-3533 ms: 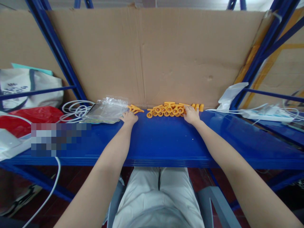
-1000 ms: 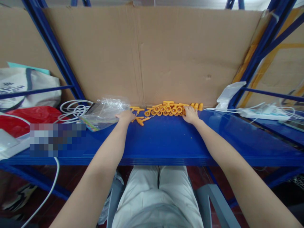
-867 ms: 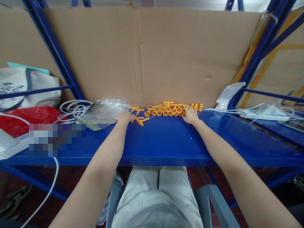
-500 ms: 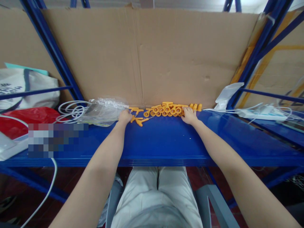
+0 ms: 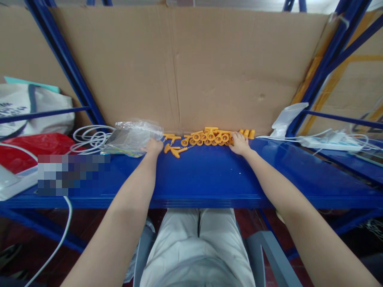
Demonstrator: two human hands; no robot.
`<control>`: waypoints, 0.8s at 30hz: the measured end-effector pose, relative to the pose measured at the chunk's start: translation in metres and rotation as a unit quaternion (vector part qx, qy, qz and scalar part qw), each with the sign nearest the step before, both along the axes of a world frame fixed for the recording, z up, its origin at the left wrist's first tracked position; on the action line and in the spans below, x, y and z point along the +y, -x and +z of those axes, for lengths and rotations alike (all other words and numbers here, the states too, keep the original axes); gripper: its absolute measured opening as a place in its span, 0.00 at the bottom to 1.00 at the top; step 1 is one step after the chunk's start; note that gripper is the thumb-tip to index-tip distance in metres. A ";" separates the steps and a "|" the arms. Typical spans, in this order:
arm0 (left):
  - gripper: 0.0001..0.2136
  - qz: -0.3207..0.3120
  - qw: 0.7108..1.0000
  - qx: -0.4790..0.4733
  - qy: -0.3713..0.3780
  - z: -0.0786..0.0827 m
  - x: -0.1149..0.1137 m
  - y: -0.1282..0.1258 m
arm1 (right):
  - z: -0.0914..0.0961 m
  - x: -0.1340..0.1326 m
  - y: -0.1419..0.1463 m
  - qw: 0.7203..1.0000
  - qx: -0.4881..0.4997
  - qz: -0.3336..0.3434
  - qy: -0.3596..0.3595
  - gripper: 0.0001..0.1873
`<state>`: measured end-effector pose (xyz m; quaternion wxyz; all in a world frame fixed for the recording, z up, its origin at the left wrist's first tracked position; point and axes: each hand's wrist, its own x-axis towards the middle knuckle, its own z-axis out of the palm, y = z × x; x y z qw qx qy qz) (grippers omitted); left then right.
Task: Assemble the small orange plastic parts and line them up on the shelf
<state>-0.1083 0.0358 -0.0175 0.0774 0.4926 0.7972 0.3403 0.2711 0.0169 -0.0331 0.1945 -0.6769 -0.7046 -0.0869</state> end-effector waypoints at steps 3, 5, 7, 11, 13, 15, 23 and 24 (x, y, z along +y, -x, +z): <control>0.19 -0.029 0.996 0.064 -0.059 0.002 0.001 -0.001 | 0.001 0.001 -0.001 1.000 0.004 0.000 -0.002 0.38; 0.19 -0.048 0.988 0.110 -0.094 0.006 0.003 -0.003 | 0.001 0.001 -0.001 1.000 0.008 0.008 -0.014 0.38; 0.18 -0.083 0.981 0.145 -0.101 0.010 0.005 -0.007 | 0.000 0.001 -0.002 1.000 0.010 0.017 -0.025 0.38; 0.11 -0.188 0.963 0.191 -0.023 0.018 0.005 -0.018 | 0.002 -0.001 0.000 1.000 0.008 0.005 -0.009 0.37; 0.07 -0.228 0.950 0.210 0.046 0.019 0.004 -0.022 | 0.004 -0.004 0.002 1.000 0.009 -0.002 -0.001 0.37; 0.05 -0.247 0.937 0.225 0.103 0.019 0.002 -0.024 | 0.006 -0.006 0.004 1.000 0.008 -0.004 -0.001 0.36; 0.10 -0.264 0.910 0.283 0.151 0.028 -0.002 -0.023 | 0.006 -0.008 0.004 1.000 0.014 0.002 0.002 0.36; 0.11 -0.267 0.907 0.289 0.151 0.029 -0.003 -0.024 | 0.005 -0.007 0.003 1.000 0.015 0.003 0.001 0.36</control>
